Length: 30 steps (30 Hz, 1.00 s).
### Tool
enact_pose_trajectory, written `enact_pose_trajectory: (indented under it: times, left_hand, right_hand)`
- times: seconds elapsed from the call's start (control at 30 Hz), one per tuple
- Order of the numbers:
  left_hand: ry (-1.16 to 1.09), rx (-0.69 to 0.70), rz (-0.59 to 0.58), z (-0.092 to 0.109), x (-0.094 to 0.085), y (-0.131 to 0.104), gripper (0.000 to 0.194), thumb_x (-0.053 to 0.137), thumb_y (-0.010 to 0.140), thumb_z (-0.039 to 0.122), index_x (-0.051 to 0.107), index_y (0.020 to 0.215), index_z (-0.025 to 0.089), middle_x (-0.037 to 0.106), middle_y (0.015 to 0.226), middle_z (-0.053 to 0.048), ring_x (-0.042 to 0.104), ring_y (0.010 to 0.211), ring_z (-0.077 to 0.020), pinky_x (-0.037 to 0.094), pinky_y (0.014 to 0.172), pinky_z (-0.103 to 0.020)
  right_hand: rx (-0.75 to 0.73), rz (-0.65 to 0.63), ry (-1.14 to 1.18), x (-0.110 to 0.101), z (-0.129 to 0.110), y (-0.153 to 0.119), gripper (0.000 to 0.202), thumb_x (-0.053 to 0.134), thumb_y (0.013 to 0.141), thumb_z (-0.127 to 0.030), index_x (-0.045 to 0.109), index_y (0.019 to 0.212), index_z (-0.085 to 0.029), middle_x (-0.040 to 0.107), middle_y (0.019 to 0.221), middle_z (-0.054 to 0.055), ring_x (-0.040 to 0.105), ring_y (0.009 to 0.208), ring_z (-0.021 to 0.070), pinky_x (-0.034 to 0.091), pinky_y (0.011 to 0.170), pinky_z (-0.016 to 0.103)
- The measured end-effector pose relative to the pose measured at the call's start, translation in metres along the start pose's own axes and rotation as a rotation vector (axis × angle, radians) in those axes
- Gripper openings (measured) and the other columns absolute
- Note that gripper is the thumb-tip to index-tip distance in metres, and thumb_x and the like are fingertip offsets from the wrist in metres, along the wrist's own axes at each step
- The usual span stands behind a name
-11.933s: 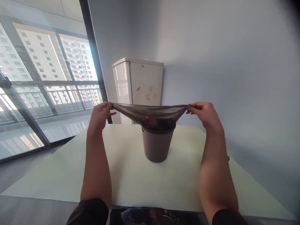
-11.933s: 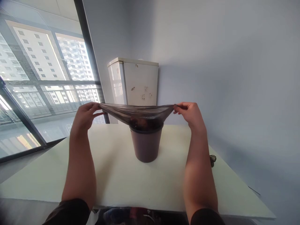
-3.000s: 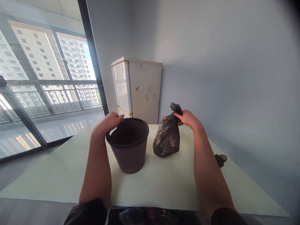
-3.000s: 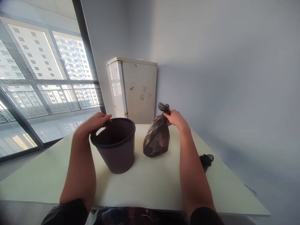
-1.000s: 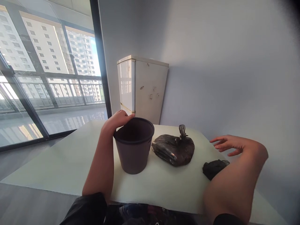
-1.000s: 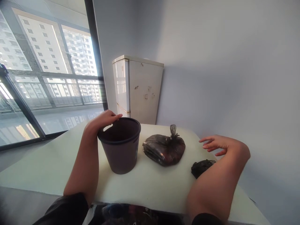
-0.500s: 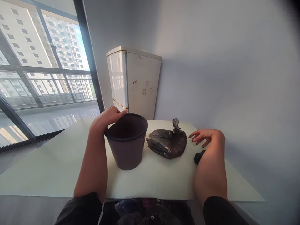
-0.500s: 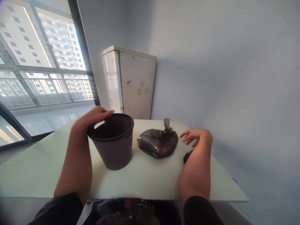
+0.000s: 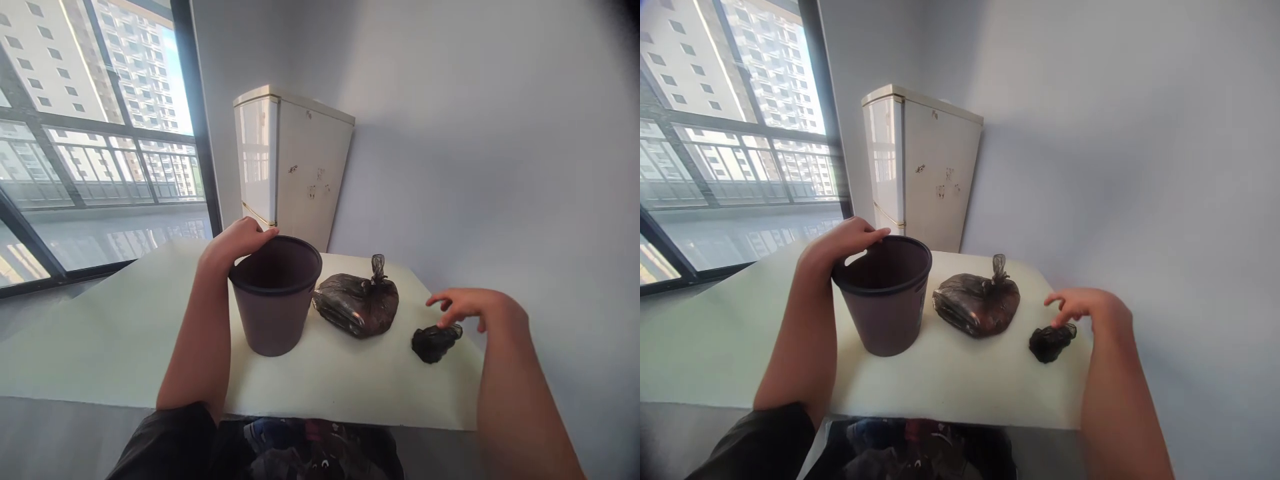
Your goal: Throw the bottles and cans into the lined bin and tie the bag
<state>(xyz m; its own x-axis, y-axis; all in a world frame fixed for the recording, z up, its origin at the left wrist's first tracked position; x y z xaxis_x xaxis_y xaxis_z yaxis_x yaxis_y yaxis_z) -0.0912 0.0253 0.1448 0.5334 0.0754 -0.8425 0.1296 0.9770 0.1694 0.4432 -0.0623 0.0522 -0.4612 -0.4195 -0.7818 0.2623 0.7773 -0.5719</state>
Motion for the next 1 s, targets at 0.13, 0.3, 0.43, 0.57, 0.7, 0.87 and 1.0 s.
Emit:
enact_pose_trajectory:
  times: [0.13,0.3,0.43,0.57,0.7,0.87,1.0]
  left_hand:
    - [-0.055,0.032,0.056,0.001,0.0,-0.001,0.058,0.067,0.09,0.054,0.037,0.05,0.023,0.043,0.053,-0.003,0.04,0.048,-0.0159,0.029,0.055,-0.034]
    - [-0.086,0.036,0.051,-0.001,0.002,-0.004,0.06,0.065,0.092,0.052,0.036,0.049,0.023,0.043,0.053,-0.002,0.039,0.048,-0.0153,0.03,0.057,-0.036]
    - [-0.131,0.199,0.206,0.009,-0.002,-0.015,0.045,0.063,0.095,0.051,0.062,0.061,0.021,0.065,0.068,-0.008,0.062,0.07,-0.0246,0.045,0.066,-0.036]
    - [-0.49,0.531,0.317,0.037,-0.01,-0.04,0.039,0.067,0.096,0.051,0.076,0.123,0.025,0.077,0.121,-0.012,0.07,0.113,-0.0288,0.058,0.09,-0.038]
    - [-0.774,0.691,0.206,0.061,-0.007,-0.058,0.042,0.082,0.088,0.045,0.075,0.124,0.023,0.078,0.111,-0.01,0.075,0.099,-0.0251,0.062,0.085,-0.037]
    - [-0.778,0.56,0.332,0.053,-0.009,-0.054,0.02,0.077,0.093,0.039,0.079,0.092,0.019,0.073,0.083,-0.005,0.069,0.075,-0.0177,0.055,0.064,-0.029]
    - [-0.774,0.52,0.361,0.034,-0.02,-0.046,0.017,0.081,0.088,0.036,0.075,0.088,0.02,0.074,0.094,-0.005,0.069,0.08,-0.0171,0.055,0.067,-0.028]
  right_hand:
    - [0.035,-0.06,-0.163,0.043,-0.003,0.027,0.042,0.082,0.045,-0.015,0.08,0.086,-0.021,0.074,0.079,0.01,0.073,0.07,0.0323,0.056,0.058,0.04]
    - [-0.192,0.421,-0.019,0.003,-0.028,-0.013,0.009,0.076,0.069,-0.014,0.072,0.066,-0.021,0.068,0.064,0.007,0.059,0.052,0.02,0.046,0.053,0.034]
    - [-0.582,1.165,0.38,-0.028,-0.097,-0.103,0.008,0.071,0.091,-0.028,0.078,0.091,-0.026,0.068,0.065,0.006,0.062,0.057,0.0208,0.045,0.058,0.036]
    - [-1.152,1.162,0.78,0.0,-0.202,-0.147,0.023,0.074,0.095,-0.045,0.074,0.092,-0.022,0.067,0.073,0.003,0.064,0.061,0.0176,0.049,0.058,0.032]
    - [-1.352,0.737,0.885,0.036,-0.284,-0.135,0.045,0.073,0.095,-0.061,0.071,0.076,-0.02,0.06,0.063,0.0,0.057,0.057,0.0144,0.046,0.054,0.029]
    - [-1.314,0.549,1.31,0.047,-0.3,-0.108,0.043,0.078,0.087,-0.065,0.073,0.082,-0.023,0.065,0.074,0.0,0.062,0.076,0.0182,0.053,0.066,0.03]
    - [-1.243,0.472,1.518,0.042,-0.288,-0.099,0.041,0.085,0.08,-0.062,0.071,0.079,-0.023,0.07,0.082,0.0,0.066,0.088,0.0201,0.056,0.076,0.033]
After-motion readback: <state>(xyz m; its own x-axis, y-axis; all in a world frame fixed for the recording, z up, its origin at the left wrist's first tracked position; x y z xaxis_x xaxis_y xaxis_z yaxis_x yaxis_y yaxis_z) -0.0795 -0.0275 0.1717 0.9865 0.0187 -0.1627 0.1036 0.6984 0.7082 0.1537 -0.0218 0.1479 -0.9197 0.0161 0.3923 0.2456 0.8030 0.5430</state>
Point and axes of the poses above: each hand's wrist, its own y-axis towards the middle knuckle, its own x-axis out of the palm, z = x × y, the point moved 2 cm from there along y, towards the middle knuckle
